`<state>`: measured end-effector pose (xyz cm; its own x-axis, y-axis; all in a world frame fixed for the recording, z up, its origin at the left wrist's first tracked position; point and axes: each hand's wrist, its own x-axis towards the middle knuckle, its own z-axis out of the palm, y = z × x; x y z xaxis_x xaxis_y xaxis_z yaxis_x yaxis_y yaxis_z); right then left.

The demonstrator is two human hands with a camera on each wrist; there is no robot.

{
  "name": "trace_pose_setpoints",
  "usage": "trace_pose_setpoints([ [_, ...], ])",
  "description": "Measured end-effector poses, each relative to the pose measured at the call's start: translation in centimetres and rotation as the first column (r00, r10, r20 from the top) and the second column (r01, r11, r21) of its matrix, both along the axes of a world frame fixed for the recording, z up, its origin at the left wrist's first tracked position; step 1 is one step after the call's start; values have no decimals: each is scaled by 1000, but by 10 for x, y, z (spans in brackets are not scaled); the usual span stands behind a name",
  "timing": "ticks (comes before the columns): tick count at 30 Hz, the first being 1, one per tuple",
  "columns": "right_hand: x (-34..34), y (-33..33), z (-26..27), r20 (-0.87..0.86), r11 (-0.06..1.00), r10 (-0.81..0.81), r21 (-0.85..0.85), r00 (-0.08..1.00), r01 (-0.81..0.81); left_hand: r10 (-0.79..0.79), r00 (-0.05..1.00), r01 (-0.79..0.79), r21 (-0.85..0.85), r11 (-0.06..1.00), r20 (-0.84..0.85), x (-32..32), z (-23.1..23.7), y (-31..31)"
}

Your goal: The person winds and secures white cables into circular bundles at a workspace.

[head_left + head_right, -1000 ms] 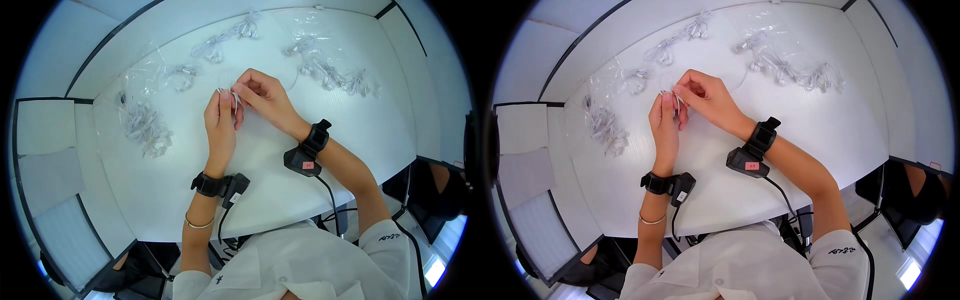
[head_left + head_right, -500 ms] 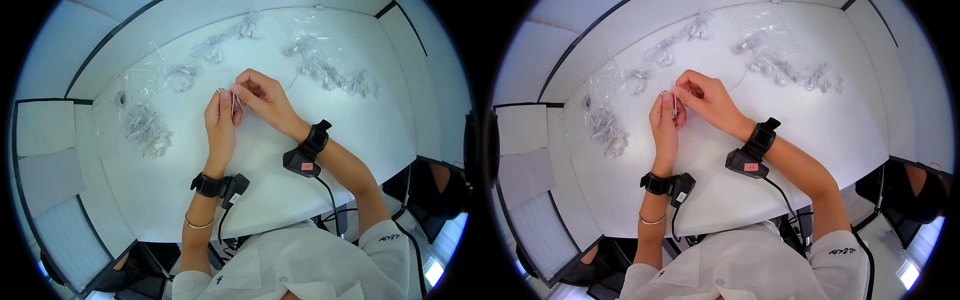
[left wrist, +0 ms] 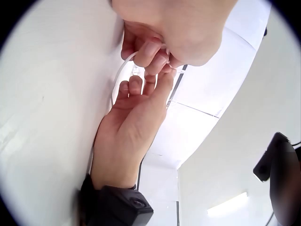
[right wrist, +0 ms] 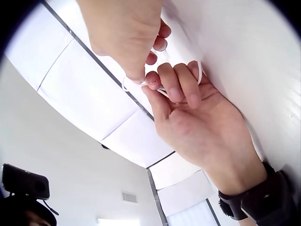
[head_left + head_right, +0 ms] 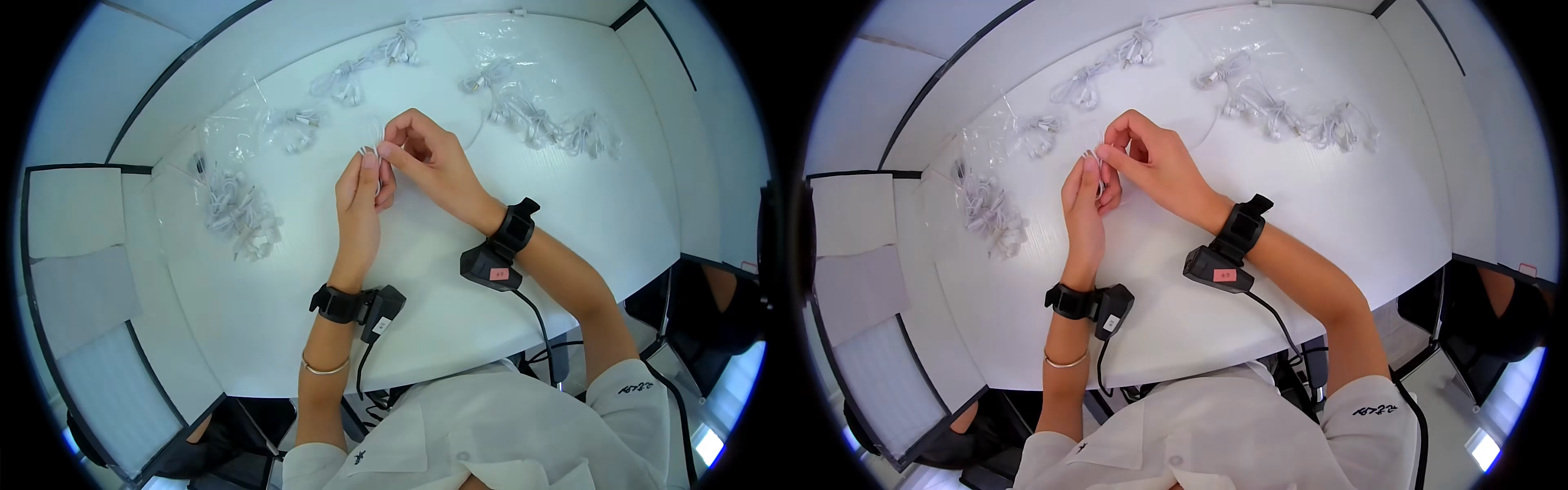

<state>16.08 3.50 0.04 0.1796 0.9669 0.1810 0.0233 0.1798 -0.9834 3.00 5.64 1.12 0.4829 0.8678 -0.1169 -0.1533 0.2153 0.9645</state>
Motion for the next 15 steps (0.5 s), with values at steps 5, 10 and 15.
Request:
trace_pose_setpoints([
  [5, 1, 1, -5, -28, 996, 70, -53, 997, -71, -28, 999, 28, -3, 1000, 43, 1, 4, -1],
  [10, 0, 0, -7, 1, 994, 95, -46, 995, -95, 72, 993, -65, -73, 995, 89, 1, 4, 0],
  [15, 0, -5, 10, 112, 998, 54, -46, 992, -49, 86, 982, -61, -149, 987, 169, -2, -1, 4],
])
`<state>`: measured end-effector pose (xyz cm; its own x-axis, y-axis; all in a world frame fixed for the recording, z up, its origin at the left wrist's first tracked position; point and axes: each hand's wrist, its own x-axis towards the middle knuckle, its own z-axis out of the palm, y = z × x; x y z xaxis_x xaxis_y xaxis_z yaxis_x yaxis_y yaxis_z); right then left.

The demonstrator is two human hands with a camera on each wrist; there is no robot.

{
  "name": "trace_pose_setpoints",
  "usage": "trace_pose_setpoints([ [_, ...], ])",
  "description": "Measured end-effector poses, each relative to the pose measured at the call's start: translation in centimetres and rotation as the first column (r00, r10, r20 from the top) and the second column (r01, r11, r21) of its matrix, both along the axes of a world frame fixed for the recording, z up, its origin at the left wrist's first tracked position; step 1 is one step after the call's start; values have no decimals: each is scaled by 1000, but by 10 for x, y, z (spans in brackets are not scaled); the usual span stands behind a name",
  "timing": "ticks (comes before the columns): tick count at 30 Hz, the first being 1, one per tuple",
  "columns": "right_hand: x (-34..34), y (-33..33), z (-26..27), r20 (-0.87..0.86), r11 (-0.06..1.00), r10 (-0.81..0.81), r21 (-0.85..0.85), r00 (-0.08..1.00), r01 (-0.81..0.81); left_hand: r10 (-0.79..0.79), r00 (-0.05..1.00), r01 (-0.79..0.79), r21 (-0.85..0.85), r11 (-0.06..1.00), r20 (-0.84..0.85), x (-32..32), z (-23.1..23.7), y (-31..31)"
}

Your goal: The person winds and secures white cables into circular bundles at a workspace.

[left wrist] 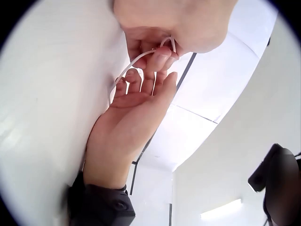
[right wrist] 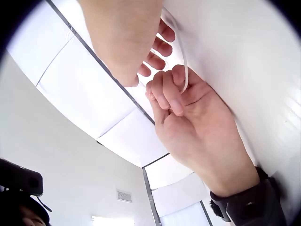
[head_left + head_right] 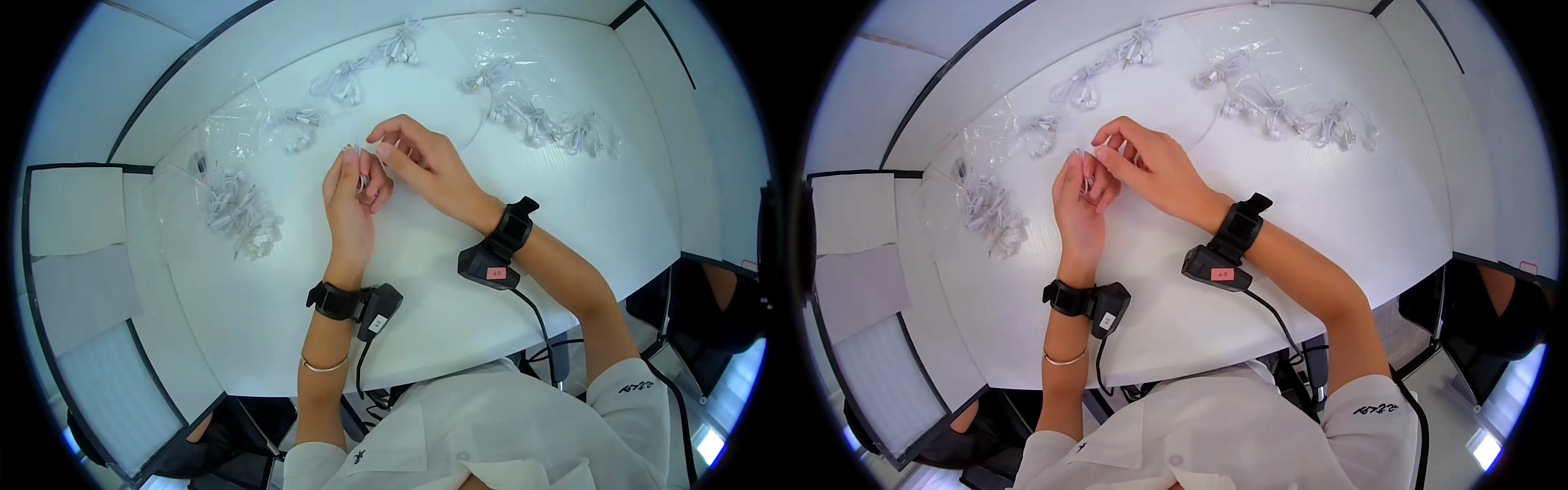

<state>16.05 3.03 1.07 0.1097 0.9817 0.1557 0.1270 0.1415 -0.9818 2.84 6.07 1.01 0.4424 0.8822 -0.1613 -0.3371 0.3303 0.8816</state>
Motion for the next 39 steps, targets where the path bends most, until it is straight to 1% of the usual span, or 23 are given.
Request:
trace_pose_setpoints([
  [1, 0, 1, 1, -39, 1000, 4, 6, 999, -4, -30, 1000, 30, -3, 1000, 6, -1, 0, 0],
  [4, -1, 4, -8, -86, 998, -34, 52, 996, 38, -126, 989, 127, 9, 992, -74, -1, 4, -1],
  [5, 0, 5, -9, -98, 999, -17, 45, 995, 22, -148, 986, 150, 18, 989, -81, -1, 4, -1],
  [6, 2, 3, -5, -140, 1000, 16, 29, 990, -13, -169, 982, 171, 25, 985, -89, -1, 3, -1],
  [8, 3, 6, -12, -314, 999, 49, 3, 948, -50, -183, 976, 188, 37, 981, -114, 0, 4, -2],
  [11, 3, 4, -3, -380, 998, 40, -34, 924, -57, -216, 971, 222, 41, 974, -106, -2, 4, -1],
  [14, 9, 2, 4, -376, 992, 38, -96, 926, -80, -242, 958, 254, 67, 965, -151, 0, 5, -2],
  [17, 13, 2, 8, -398, 988, 25, -130, 917, -83, -231, 954, 249, 83, 965, -189, 0, 5, -2],
  [19, 13, 2, 6, -409, 989, 10, -129, 913, -69, -215, 959, 234, 82, 969, -187, 1, 4, -2],
  [22, 14, 5, 4, -394, 990, -3, -134, 919, -54, -236, 944, 265, 104, 959, -231, 1, 4, -2],
  [26, 12, 3, 8, -387, 989, -17, -142, 922, -42, -225, 929, 274, 136, 952, -293, 3, 5, -6],
  [31, 11, 4, 0, -386, 990, 46, -104, 921, -93, -140, 914, 257, 277, 926, -381, 7, -3, -10],
  [34, 11, 2, 2, -379, 989, 50, -111, 924, -99, -130, 893, 263, 266, 927, -431, 5, -1, -10],
  [39, 15, 2, 9, -410, 989, 3, -136, 912, -65, -81, 929, 195, 292, 936, -360, 7, 2, -11],
])
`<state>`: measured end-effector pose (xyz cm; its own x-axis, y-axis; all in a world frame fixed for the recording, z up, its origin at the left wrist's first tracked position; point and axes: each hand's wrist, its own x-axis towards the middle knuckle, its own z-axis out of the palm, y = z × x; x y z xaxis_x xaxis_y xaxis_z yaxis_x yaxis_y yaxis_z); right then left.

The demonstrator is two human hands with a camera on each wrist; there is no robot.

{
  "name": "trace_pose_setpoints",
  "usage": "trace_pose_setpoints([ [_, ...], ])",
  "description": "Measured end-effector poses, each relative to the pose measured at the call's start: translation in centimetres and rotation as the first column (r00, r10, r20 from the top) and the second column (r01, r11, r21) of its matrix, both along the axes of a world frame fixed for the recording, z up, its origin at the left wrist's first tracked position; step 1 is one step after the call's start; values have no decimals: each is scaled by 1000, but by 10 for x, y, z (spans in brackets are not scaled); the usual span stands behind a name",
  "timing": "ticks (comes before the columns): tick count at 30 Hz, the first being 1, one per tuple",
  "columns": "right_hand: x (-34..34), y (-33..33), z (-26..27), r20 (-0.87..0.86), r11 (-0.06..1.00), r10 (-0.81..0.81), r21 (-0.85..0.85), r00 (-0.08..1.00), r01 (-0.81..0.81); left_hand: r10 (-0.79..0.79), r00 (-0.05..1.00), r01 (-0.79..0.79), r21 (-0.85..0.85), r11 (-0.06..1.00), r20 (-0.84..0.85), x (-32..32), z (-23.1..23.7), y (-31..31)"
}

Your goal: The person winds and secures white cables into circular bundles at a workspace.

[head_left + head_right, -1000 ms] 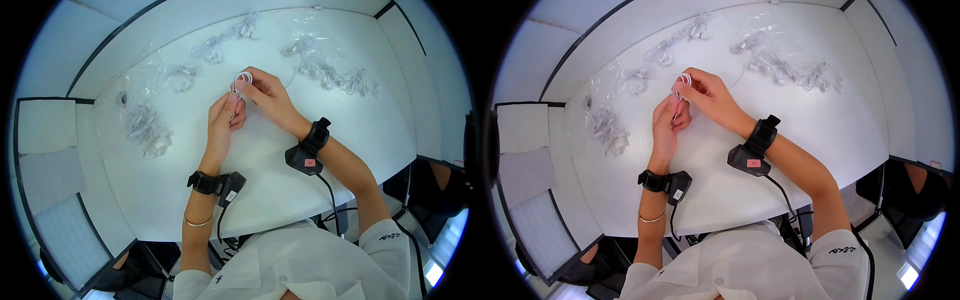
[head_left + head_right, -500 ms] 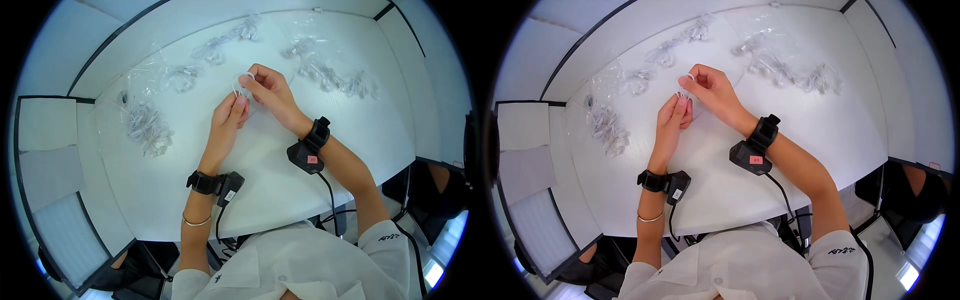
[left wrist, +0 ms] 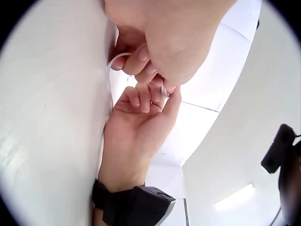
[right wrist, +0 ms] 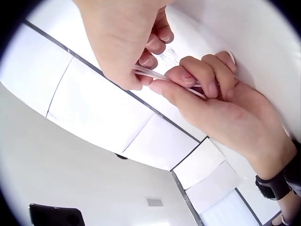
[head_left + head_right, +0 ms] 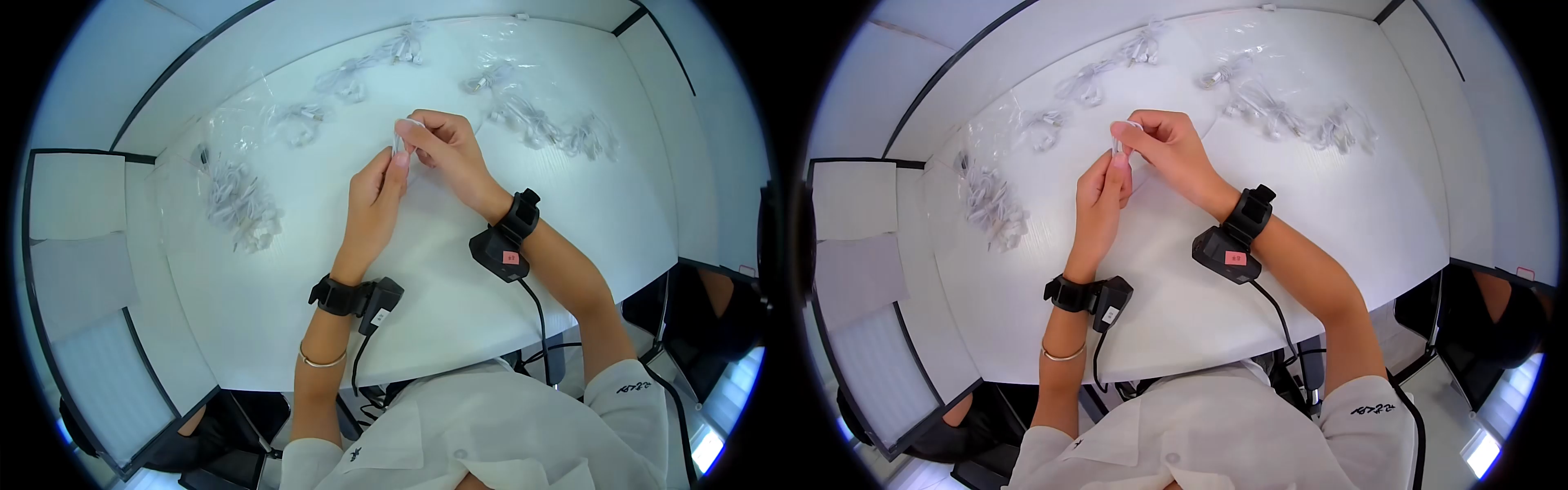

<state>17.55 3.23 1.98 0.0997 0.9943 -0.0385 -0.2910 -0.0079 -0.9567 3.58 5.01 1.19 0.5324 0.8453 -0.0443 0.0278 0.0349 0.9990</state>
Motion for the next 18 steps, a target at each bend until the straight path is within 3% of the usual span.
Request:
trace_pose_setpoints([
  [3, -3, 0, 0, 20, 995, -44, 89, 999, 42, 8, 1000, -8, -55, 998, -6, -3, 1, 2],
  [6, -9, 1, -12, 130, 980, -138, 160, 982, 117, 46, 996, -47, 0, 999, -77, -2, -1, 2],
  [10, -6, -7, -4, 361, 983, -140, 161, 922, 87, 122, 987, -111, 99, 989, -109, 1, -4, 1],
  [13, -7, -7, -7, 340, 979, -116, 197, 933, 50, 185, 983, -179, 187, 966, -13, 3, -14, 2],
  [16, -8, -6, -3, 309, 976, -106, 216, 945, 39, 201, 974, -173, 234, 957, -100, 0, -14, 5],
  [18, -8, -6, -5, 312, 981, -104, 189, 944, 46, 220, 974, -203, 229, 952, -48, 3, -10, 3],
])
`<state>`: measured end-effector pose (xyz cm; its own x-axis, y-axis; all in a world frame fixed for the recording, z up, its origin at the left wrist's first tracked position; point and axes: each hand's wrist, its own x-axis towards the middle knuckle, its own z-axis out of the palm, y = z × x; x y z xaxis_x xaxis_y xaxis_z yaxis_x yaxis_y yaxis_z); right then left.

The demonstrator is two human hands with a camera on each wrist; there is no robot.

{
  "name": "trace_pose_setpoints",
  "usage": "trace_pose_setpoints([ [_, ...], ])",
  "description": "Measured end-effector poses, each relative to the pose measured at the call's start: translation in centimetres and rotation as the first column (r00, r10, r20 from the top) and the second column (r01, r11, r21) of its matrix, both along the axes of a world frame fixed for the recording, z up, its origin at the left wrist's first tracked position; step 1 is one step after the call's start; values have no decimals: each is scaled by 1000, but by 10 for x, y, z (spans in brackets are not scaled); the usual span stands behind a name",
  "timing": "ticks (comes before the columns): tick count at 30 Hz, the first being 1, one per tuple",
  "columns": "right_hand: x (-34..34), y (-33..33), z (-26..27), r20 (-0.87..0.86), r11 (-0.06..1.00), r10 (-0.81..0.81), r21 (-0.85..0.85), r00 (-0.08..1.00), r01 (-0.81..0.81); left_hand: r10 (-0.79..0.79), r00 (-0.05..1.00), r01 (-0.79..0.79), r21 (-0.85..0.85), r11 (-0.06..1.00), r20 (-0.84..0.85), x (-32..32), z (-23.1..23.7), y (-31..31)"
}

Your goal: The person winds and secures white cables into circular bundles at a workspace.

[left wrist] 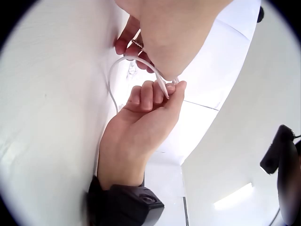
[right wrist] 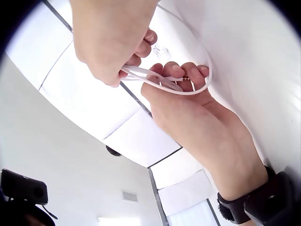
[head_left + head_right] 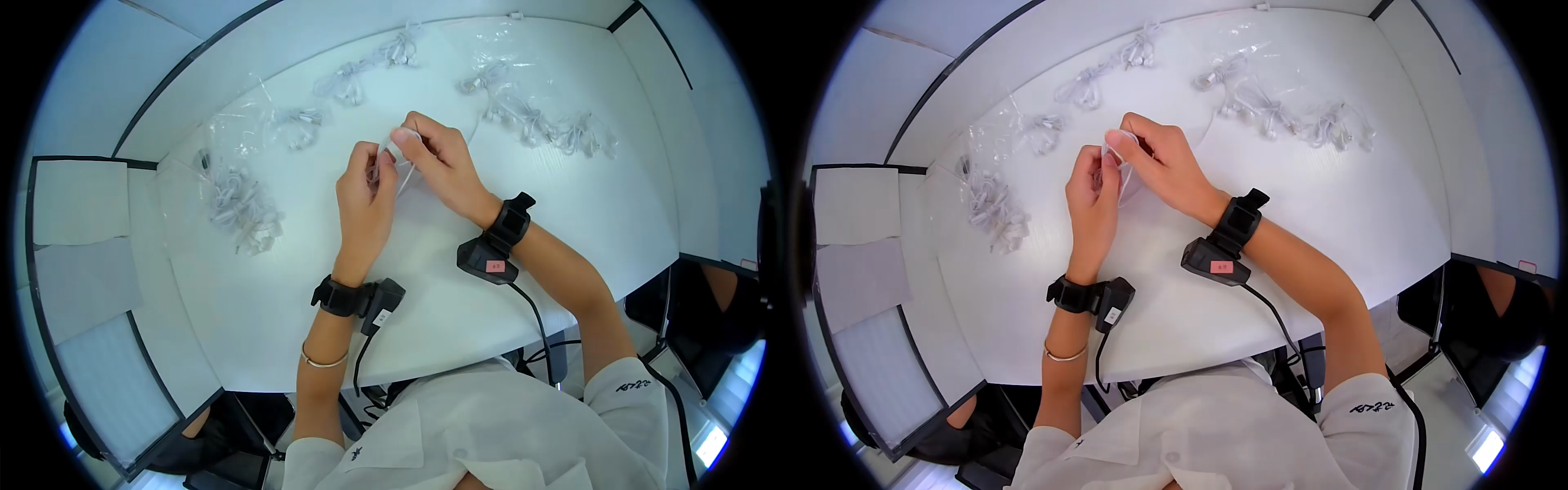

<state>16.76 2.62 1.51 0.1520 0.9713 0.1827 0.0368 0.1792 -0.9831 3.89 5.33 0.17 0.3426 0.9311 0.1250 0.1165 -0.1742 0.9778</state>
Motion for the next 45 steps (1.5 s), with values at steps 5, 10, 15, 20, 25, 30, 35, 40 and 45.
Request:
trace_pose_setpoints([
  [5, 1, 3, -6, -64, 998, -63, 0, 996, 63, -32, 999, 32, -52, 998, -13, -3, 5, -1],
  [10, 3, 4, -1, -115, 993, -107, -58, 988, 100, -97, 976, 132, -176, 975, 194, -5, 14, 0],
  [15, 4, 4, -4, -113, 993, -107, -64, 988, 100, -95, 966, 153, -237, 959, 242, -9, 11, 4],
  [20, 4, 4, -2, -197, 993, -100, -75, 975, 87, -52, 964, 111, -221, 969, 259, -5, 11, 3],
  [25, 5, 6, -1, -227, 993, -100, -90, 969, 81, -129, 971, 172, -219, 960, 200, -5, 8, 5],
  [30, 5, 5, 2, -303, 991, -106, -111, 947, 76, -108, 968, 167, -258, 952, 226, -5, 8, 4],
  [35, 5, 6, 3, -293, 992, -103, -102, 950, 76, -106, 961, 181, -292, 939, 254, -5, 7, 5],
  [40, 6, 5, 0, -222, 983, -175, -89, 959, 158, -203, 964, 250, -327, 911, 171, -5, 8, 2],
  [45, 5, 5, 3, -170, 977, -207, -78, 963, 196, -289, 945, 323, -306, 896, 151, -6, 8, 0],
])
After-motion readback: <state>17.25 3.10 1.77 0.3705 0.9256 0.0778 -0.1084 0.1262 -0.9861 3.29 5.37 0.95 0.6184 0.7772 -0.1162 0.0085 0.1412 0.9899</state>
